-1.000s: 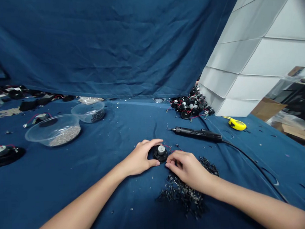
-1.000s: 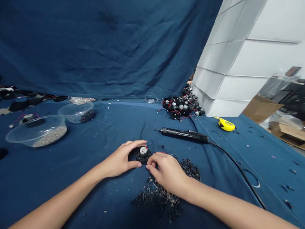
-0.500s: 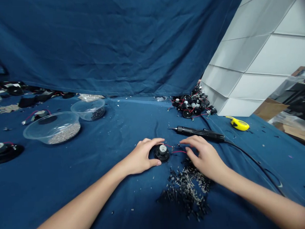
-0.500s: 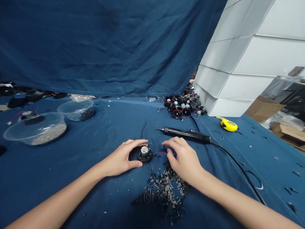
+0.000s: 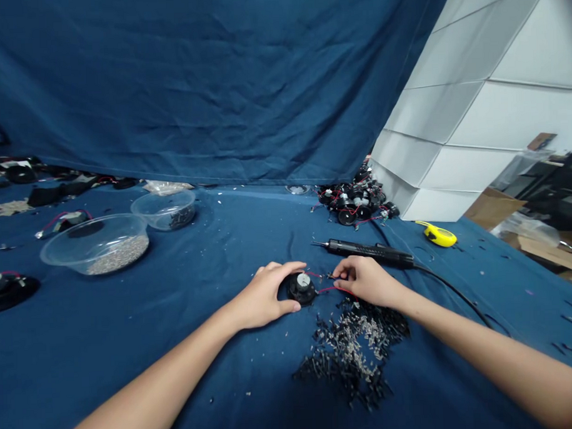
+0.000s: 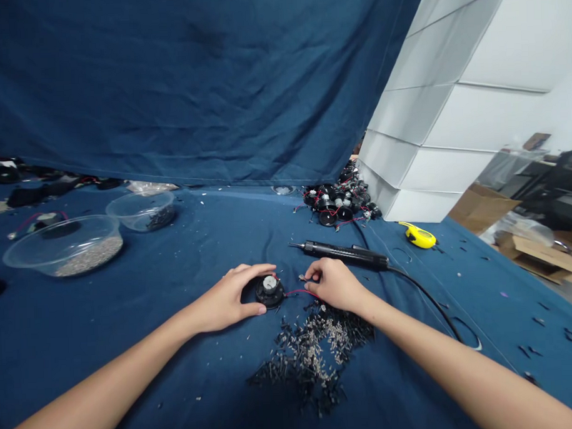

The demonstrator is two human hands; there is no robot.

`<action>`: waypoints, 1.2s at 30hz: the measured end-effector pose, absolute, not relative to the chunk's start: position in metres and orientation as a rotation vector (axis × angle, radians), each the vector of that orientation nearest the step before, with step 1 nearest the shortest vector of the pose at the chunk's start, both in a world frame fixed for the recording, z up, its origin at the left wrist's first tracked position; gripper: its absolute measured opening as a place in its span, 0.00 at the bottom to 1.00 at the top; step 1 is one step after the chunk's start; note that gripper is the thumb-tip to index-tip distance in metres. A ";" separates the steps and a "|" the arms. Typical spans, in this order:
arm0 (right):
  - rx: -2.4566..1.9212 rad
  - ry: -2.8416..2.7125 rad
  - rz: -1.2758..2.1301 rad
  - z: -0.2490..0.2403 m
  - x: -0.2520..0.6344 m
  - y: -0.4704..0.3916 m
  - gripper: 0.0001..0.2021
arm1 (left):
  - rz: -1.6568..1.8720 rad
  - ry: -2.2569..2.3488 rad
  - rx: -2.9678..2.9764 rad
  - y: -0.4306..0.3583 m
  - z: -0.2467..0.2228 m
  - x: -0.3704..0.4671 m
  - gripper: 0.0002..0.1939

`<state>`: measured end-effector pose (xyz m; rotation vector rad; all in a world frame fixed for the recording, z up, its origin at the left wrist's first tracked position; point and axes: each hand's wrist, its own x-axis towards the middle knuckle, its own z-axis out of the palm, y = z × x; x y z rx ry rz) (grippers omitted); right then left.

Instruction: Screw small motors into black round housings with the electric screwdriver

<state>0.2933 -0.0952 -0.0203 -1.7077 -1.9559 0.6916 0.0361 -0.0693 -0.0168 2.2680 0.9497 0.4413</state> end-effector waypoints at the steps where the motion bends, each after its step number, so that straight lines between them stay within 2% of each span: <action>1: -1.694 -1.956 0.702 -0.019 0.292 -0.095 0.05 | 0.443 0.949 2.269 -0.069 -0.017 0.036 0.36; 11: -1.612 -1.873 0.888 -0.001 0.295 -0.094 0.09 | 0.449 0.931 2.285 -0.069 -0.018 0.035 0.35; 14: -1.654 -1.873 0.737 -0.001 0.295 -0.097 0.09 | 0.444 0.944 2.284 -0.069 -0.017 0.036 0.35; 18: -1.637 -1.922 0.301 0.000 0.284 -0.111 0.12 | 0.451 0.948 2.277 -0.070 -0.016 0.036 0.36; 21: -1.567 -2.112 0.167 -0.001 0.270 -0.125 0.08 | 0.457 0.942 2.281 -0.069 -0.017 0.037 0.36; 29: -1.488 -2.225 0.319 -0.014 0.248 -0.130 0.04 | 0.464 0.929 2.289 -0.069 -0.017 0.036 0.36; 36: -1.359 -1.907 0.914 -0.011 0.243 -0.131 0.05 | 0.467 0.933 2.281 -0.070 -0.018 0.036 0.36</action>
